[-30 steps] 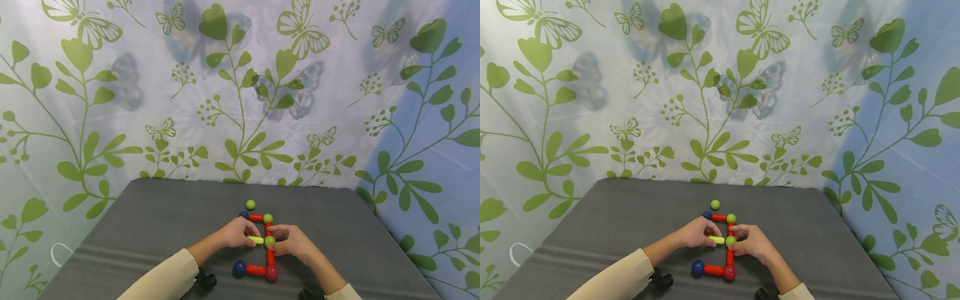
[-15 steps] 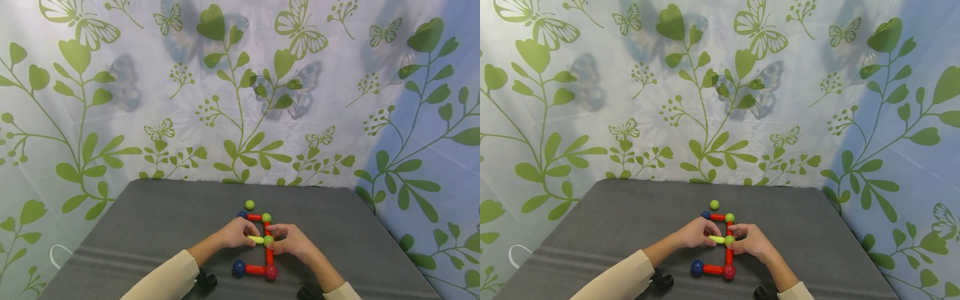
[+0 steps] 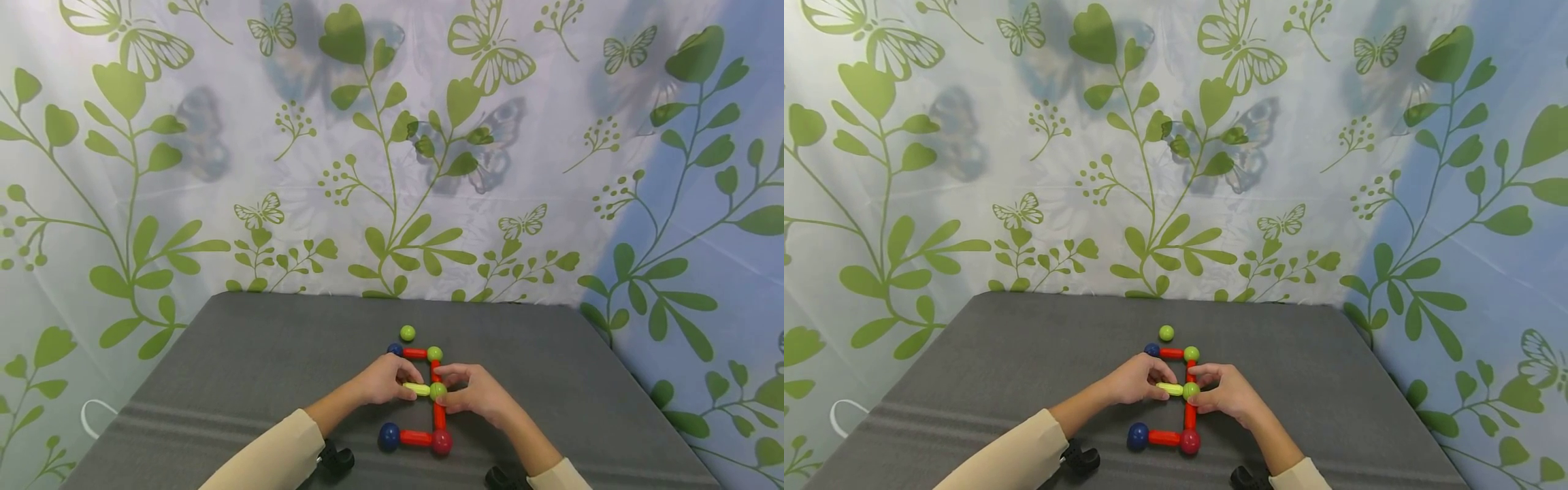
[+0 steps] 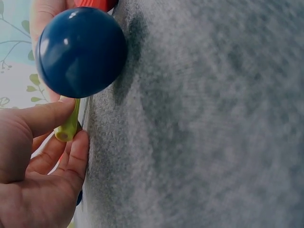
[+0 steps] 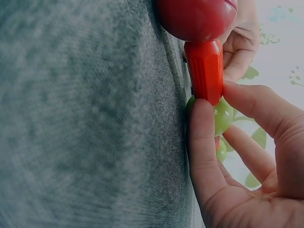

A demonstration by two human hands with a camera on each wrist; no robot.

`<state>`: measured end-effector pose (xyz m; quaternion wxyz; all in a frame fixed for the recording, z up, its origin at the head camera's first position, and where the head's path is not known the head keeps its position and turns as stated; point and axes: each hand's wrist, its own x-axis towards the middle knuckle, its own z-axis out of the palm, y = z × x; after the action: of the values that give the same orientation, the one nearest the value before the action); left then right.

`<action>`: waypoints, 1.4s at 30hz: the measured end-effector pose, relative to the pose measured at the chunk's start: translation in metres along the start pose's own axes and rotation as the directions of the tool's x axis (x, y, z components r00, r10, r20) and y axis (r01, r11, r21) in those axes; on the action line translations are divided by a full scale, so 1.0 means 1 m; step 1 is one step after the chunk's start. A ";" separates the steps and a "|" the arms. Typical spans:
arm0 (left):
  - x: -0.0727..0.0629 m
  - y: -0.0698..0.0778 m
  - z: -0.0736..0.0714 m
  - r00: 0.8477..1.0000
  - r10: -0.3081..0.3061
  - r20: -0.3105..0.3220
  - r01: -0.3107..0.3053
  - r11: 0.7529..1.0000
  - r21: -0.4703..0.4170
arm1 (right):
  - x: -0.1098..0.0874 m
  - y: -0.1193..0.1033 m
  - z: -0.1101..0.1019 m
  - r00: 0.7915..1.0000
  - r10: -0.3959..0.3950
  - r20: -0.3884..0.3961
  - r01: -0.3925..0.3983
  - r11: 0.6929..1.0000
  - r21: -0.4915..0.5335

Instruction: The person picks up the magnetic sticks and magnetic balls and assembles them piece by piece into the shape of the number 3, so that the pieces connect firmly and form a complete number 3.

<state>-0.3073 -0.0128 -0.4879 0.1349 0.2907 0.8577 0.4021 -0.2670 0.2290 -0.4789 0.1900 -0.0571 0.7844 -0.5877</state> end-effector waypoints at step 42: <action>0.074 -0.023 -0.040 0.962 -0.060 -0.267 0.107 0.980 0.167 | 0.000 -0.003 0.001 0.999 -0.009 0.036 0.007 0.998 0.058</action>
<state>-0.3937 -0.0043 -0.4800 0.0109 0.2098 0.9123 0.3515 -0.2672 0.2271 -0.4768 0.2036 -0.0655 0.7632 -0.6097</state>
